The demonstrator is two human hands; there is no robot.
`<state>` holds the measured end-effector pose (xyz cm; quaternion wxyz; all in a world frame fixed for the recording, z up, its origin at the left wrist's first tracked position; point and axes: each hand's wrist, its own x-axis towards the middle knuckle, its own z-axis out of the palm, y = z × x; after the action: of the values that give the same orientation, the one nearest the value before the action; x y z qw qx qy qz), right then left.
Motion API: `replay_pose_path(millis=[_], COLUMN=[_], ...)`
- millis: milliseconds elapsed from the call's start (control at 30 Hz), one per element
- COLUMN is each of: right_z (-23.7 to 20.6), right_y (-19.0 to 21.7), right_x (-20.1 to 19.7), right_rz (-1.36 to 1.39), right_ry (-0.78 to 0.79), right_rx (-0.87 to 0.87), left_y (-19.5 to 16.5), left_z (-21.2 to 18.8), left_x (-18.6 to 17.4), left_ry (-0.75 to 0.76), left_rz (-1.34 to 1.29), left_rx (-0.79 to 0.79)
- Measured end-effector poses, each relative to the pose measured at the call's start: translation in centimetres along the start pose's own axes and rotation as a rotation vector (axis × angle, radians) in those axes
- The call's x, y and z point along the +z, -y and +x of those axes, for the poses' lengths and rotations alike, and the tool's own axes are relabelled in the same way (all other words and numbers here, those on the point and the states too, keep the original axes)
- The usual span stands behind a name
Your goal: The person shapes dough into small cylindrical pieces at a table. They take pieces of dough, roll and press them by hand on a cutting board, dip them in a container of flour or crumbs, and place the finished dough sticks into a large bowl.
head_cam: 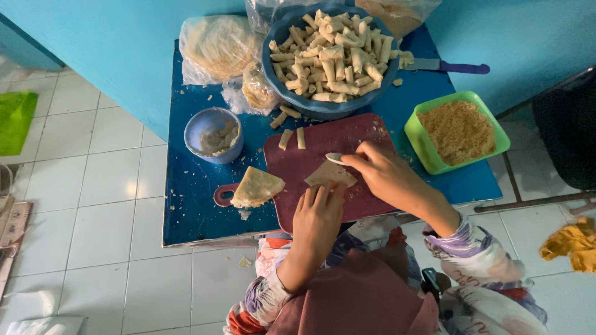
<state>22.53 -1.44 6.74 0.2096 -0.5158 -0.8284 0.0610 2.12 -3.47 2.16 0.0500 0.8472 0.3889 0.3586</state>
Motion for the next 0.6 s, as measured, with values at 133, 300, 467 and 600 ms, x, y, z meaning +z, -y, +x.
replay_pose_path(millis=[133, 300, 467, 600], right_z=[0.5, 0.5, 0.3, 0.4], right_y=[0.4, 0.8, 0.2, -0.7], right_x=[0.7, 2.3, 2.8, 2.5], right_rz=[-0.139, -0.434, -0.585, -0.625], right_ry=[0.001, -0.144, -0.189, -0.191], right_rx=[-0.097, -0.212, -0.251, -0.216], left_y=[0.1, 0.1, 0.3, 0.2], left_z=[0.1, -0.1, -0.1, 0.0], left_x=[0.0, 0.1, 0.2, 0.1], left_ry=[-0.006, -0.014, -0.006, 0.0], left_rz=[0.001, -0.035, -0.024, -0.035], left_rx=[0.002, -0.005, -0.008, -0.015])
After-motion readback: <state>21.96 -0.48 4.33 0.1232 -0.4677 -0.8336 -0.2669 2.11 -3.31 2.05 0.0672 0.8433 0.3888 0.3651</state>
